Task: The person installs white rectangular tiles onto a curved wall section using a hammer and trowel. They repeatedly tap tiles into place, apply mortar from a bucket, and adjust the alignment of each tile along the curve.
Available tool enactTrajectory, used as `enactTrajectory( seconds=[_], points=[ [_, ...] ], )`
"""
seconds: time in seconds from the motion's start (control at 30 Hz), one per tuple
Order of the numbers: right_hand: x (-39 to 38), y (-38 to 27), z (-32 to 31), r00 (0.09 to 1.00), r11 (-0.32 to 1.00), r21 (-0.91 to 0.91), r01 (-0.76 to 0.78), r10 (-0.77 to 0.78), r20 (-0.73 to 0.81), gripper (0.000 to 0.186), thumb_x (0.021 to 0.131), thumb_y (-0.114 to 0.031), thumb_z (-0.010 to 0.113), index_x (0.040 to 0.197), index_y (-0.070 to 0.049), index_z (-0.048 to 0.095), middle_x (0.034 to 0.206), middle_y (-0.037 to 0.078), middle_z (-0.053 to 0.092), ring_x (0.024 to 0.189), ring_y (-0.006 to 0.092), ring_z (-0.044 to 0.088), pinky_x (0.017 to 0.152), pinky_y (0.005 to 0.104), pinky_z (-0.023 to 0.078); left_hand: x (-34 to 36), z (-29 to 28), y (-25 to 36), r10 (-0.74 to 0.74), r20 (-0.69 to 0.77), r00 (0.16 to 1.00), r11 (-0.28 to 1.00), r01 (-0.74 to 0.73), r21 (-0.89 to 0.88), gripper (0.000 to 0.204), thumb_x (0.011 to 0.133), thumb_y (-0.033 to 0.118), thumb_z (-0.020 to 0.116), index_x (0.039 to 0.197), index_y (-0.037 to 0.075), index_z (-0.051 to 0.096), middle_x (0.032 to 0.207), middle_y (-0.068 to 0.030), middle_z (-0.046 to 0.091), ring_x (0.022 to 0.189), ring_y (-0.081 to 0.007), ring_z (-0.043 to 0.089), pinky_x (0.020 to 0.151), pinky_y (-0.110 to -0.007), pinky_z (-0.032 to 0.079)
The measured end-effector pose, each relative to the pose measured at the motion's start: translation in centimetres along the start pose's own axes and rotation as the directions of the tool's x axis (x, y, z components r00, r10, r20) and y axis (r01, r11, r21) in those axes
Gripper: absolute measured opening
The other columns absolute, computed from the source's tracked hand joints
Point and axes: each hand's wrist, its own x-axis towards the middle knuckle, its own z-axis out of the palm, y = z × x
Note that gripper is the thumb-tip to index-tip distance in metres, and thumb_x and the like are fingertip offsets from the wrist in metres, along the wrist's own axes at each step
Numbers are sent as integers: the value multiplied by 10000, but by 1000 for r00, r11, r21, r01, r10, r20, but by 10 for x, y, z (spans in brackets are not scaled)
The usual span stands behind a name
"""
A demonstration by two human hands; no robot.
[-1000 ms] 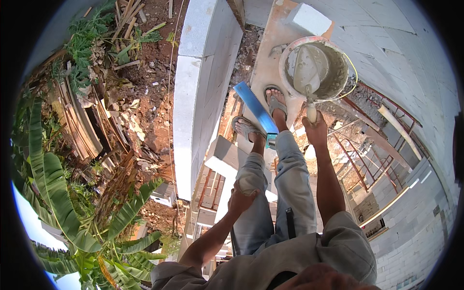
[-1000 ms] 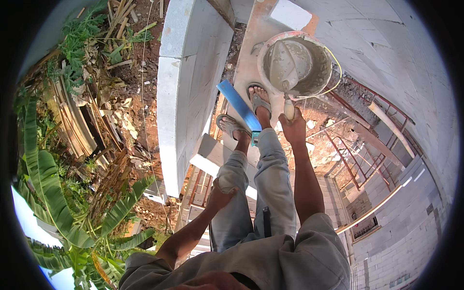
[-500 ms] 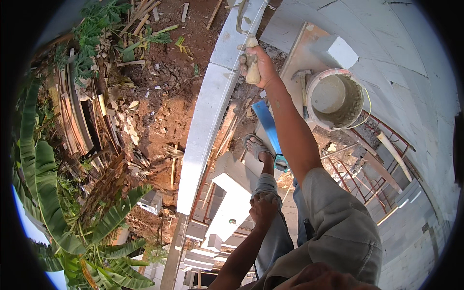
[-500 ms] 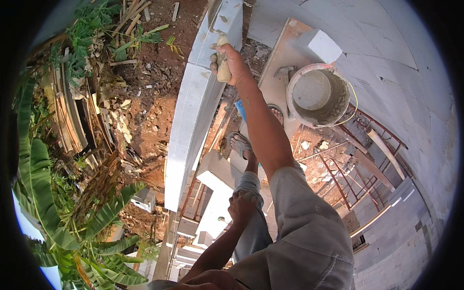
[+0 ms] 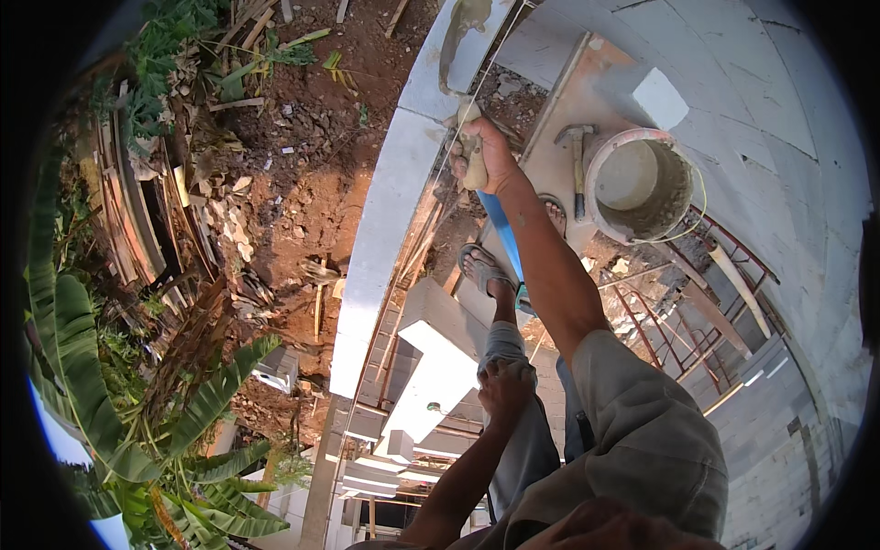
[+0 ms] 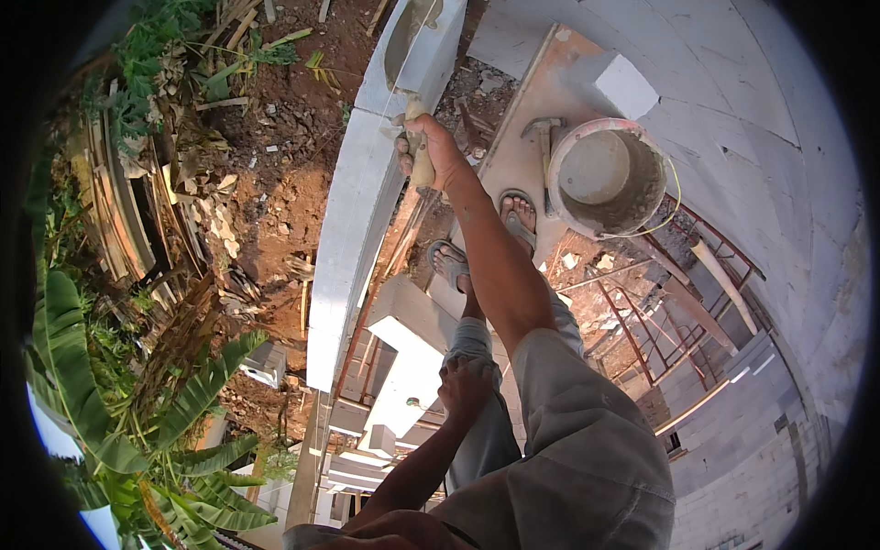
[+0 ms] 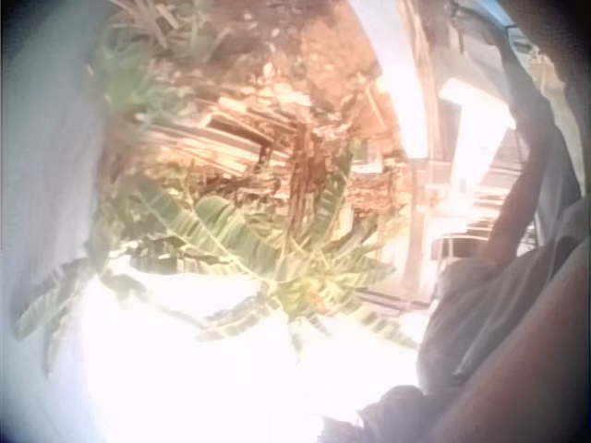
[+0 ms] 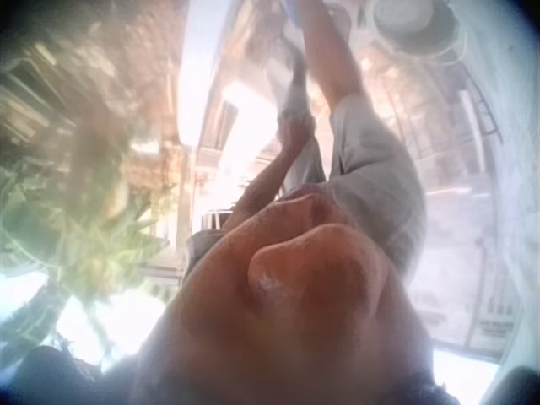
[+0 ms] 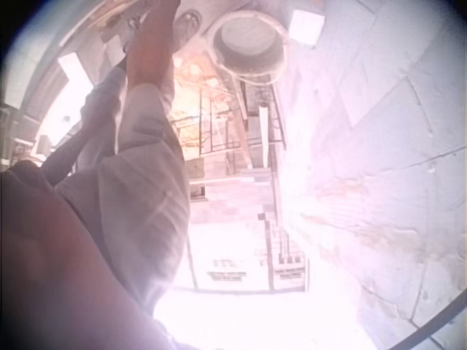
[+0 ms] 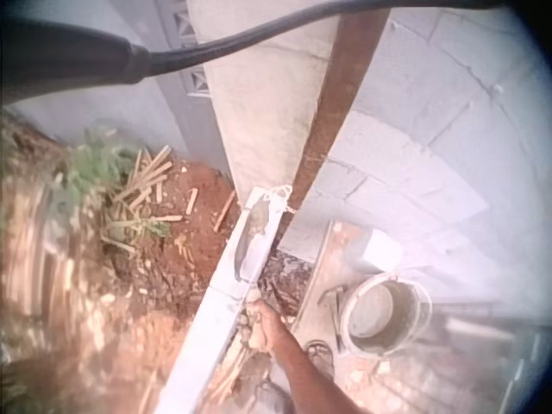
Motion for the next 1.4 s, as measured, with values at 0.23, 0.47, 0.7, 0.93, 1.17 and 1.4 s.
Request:
enactTrajectory(
  seconds=[0.23, 0.47, 0.7, 0.93, 1.17, 1.4],
  points=[
    [6, 15, -5, 994, 999, -42, 35, -40, -106, 301, 818, -298, 578, 1065, -130, 539, 701, 42, 533, 480, 156, 479, 445, 327, 403, 9, -8, 4, -13, 50, 999, 999, 10, 50, 547, 837, 432, 622, 1247, 71, 591, 1324, -206, 502, 1243, -430, 470, 916, -556, 494],
    [-1, 2, -4, 995, 997, 14, 81, -81, 50, 291, 818, -326, 597, 1020, -126, 537, 698, 43, 537, 483, 170, 496, 459, 329, 404, 11, -12, 6, -14, 58, 998, 998, 11, 57, 556, 827, 412, 621, 1223, 25, 568, 1268, -203, 532, 1229, -425, 481, 884, -556, 515],
    [2, -13, -4, 983, 986, 128, 103, -121, 139, 244, 830, -302, 591, 963, -101, 552, 701, 51, 550, 492, 172, 502, 465, 325, 426, 17, -11, 9, 1, 29, 1000, 998, -3, 60, 551, 833, 422, 617, 1213, 25, 575, 1254, -205, 533, 1233, -419, 480, 912, -539, 506],
    [-32, -37, 29, 911, 780, -625, 15, -268, -312, 407, 863, -321, 583, 1152, -51, 489, 753, 96, 586, 565, 206, 584, 510, 390, 497, 6, -8, 9, 59, -31, 998, 997, -57, 56, 488, 844, 405, 614, 1149, 24, 622, 1211, -187, 539, 1199, -409, 500, 890, -542, 513],
    [-18, -186, 102, 941, -421, -848, -321, -248, -233, 727, 954, -438, 491, 1431, 92, 346, 976, 260, 676, 968, 359, 668, 868, 396, 494, -1, 5, 5, 60, -42, 997, 998, -60, -2, 363, 835, 397, 645, 1119, 175, 694, 1268, -226, 524, 1180, -435, 500, 831, -546, 532],
    [60, -146, 57, 993, -698, -709, -99, -116, -23, 538, 969, -431, 452, 1199, 42, 567, 1065, 304, 645, 1025, 412, 632, 902, 452, 476, 2, 16, 7, 67, -46, 997, 995, -70, -66, 405, 809, 413, 659, 1106, 140, 687, 1250, -219, 530, 1165, -443, 515, 825, -525, 542]
  ],
)
